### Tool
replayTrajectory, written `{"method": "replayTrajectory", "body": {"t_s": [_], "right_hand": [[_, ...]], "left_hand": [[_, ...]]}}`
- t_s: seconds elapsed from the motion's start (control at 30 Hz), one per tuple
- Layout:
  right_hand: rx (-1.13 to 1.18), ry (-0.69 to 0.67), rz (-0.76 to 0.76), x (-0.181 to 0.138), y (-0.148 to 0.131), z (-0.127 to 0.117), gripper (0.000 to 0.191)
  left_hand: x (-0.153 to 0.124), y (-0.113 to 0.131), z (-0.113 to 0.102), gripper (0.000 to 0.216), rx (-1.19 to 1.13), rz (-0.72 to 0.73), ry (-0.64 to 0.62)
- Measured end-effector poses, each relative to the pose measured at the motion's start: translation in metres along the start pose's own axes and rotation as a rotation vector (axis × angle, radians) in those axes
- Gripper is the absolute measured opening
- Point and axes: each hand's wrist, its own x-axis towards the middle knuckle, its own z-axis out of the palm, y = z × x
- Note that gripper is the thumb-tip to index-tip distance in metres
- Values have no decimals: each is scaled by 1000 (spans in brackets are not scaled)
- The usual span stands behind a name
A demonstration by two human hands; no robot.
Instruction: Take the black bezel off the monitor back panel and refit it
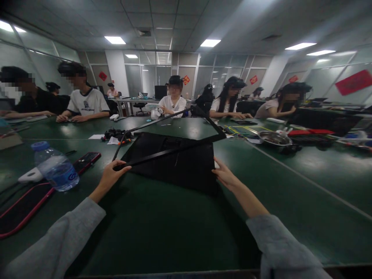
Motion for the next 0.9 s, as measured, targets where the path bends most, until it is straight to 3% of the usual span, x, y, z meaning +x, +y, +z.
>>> {"method": "replayTrajectory", "body": {"t_s": [0.07, 0.13, 0.23, 0.37, 0.47, 0.57, 0.7, 0.9], "right_hand": [[-41, 34, -96, 26, 5, 4, 69], [-81, 184, -173, 42, 10, 4, 52], [-13, 347, -235, 46, 9, -8, 40], [190, 39, -163, 32, -3, -25, 57], [-19, 19, -163, 31, -2, -24, 54], [-285, 144, -341, 38, 11, -17, 65], [-624, 234, -549, 42, 23, -16, 56], [-784, 250, -456, 38, 25, -14, 58]], "left_hand": [[-2, 3, -2, 46, 50, 47, -1], [-3, 6, -3, 41, 111, 87, -18], [-5, 8, -3, 36, 212, 124, -40], [-5, 7, -1, 36, 314, 163, -66], [-4, 4, 0, 38, 358, 217, -124], [-3, 2, -2, 40, 377, 224, -199], [0, 1, -7, 43, 407, 192, -338], [-1, 1, -7, 45, 431, 199, -397]]}}
